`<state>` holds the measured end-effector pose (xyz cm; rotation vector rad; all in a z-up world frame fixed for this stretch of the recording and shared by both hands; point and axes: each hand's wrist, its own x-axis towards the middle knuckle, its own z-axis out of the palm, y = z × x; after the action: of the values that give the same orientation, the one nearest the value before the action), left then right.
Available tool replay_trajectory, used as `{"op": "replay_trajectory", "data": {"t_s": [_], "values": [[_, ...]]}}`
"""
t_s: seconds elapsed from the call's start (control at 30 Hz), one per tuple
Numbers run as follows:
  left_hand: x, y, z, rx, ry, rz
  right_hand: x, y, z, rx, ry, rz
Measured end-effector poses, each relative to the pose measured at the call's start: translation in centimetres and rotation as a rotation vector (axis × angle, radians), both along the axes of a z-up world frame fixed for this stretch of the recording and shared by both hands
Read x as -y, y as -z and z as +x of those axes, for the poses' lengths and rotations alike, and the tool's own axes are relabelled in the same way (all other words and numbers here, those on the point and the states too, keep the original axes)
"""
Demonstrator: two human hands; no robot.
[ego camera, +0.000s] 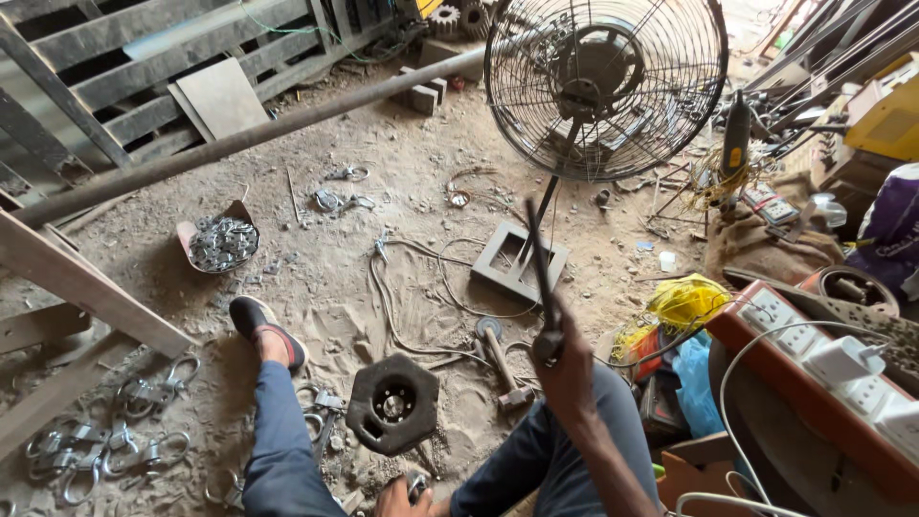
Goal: The person sits on the floor and repeatedly hammers metal parts placed on a small anvil. They pick up individual metal pieces from a pile, position them on the anvil, and strike them with a hammer before discarding them.
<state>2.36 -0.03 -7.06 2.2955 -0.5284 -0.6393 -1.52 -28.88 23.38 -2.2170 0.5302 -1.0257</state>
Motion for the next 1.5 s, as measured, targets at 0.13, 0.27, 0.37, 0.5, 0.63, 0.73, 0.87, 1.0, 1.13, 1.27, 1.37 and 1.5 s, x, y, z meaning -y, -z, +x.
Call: {"op": "replay_trajectory", "data": {"t_s": [0.13,0.27,0.37,0.5,0.63,0.73,0.87,1.0,1.13,1.27,1.37,1.5], "values": [[0.2,0.0,-0.2,-0.042,-0.046,0.064,4.3,-5.2,2.3,0.191,0.035,-0.271],[0.2,0.4,-1.2,-0.011,-0.099,0.091,10.1,-12.4,3.5,0.207,0.15,-0.393],[0.7,0.0,0.0,0.011,-0.069,0.009,14.0,-18.2,3.6,0.333,0.097,-0.608],[0.7,-0.2,0.5,0.003,0.01,-0.007,20.4,-24.1,5.5,0.377,0.108,-0.657],[0.6,-0.2,0.7,-0.131,0.07,0.06,26.5,-26.3,7.6,0.443,0.094,-0.618],[0.6,-0.2,0.6,-0.113,0.073,0.033,30.8,-25.4,9.2,0.436,0.181,-0.798],[0.7,0.6,1.1,-0.14,0.056,0.084,33.1,-23.9,11.5,0.394,0.157,-0.685],[1.0,2.4,0.9,-0.023,0.013,-0.019,30.8,-24.5,10.9,-0.067,0.114,-0.371],[1.8,1.9,0.5,0.109,-0.143,-0.025,24.6,-23.8,9.8,0.338,0.204,-0.844],[0.8,0.5,-0.6,0.033,-0.122,0.147,23.4,-24.4,8.2,0.502,0.04,-0.642],[0.3,0.3,-0.6,-0.048,-0.096,0.154,24.4,-23.6,8.0,0.586,0.103,-0.845],[0.6,0.4,-0.4,-0.112,-0.046,0.214,25.1,-23.8,7.9,0.589,0.134,-0.825]]}}
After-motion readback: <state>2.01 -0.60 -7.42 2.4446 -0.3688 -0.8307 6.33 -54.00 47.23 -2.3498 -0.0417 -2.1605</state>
